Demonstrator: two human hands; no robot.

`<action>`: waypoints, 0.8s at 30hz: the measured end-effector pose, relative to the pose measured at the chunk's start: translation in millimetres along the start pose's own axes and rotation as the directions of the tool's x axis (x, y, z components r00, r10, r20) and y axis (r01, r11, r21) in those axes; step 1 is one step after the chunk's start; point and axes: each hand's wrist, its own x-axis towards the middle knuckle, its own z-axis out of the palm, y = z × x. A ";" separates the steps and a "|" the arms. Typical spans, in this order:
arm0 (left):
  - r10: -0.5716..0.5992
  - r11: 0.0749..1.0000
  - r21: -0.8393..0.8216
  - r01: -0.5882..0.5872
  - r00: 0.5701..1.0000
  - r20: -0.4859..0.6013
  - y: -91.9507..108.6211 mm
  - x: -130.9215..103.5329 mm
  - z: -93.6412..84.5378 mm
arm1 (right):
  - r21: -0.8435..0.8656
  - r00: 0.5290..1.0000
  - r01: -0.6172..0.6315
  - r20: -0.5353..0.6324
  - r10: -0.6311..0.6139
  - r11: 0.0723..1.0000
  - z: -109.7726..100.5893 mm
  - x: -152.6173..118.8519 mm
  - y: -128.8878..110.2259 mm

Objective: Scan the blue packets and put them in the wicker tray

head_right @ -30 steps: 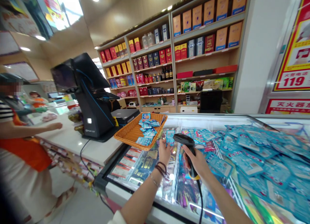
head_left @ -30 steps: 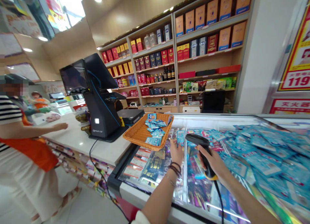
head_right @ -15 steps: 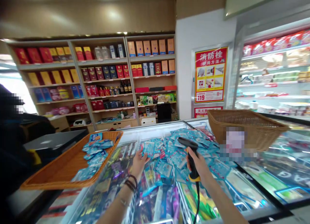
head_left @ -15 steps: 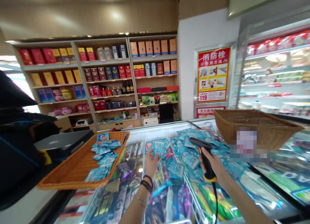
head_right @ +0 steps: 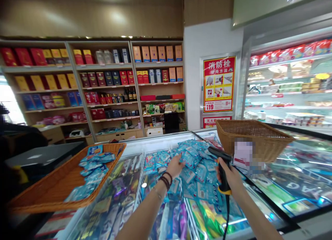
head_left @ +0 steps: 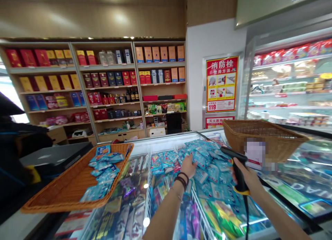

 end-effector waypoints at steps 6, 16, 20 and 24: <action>0.142 0.988 0.071 -0.138 0.988 -0.058 1.8 -23.1 -43.5 | -0.040 0.996 -0.001 0.093 0.005 0.999 36.0 -9.5 11.8; 0.052 0.863 0.477 0.168 0.908 -0.415 -11.2 -105.7 -249.1 | -0.029 0.914 -0.067 0.399 0.073 0.997 168.3 -42.5 46.3; -0.077 0.788 0.475 0.392 0.828 -0.556 -22.1 -140.7 -322.0 | -0.087 0.842 -0.083 0.527 0.117 0.993 216.6 -71.1 61.2; -0.218 0.692 0.440 0.572 0.747 -0.628 -32.7 -171.5 -368.6 | -0.063 0.767 -0.135 0.625 0.145 0.989 248.6 -99.4 83.0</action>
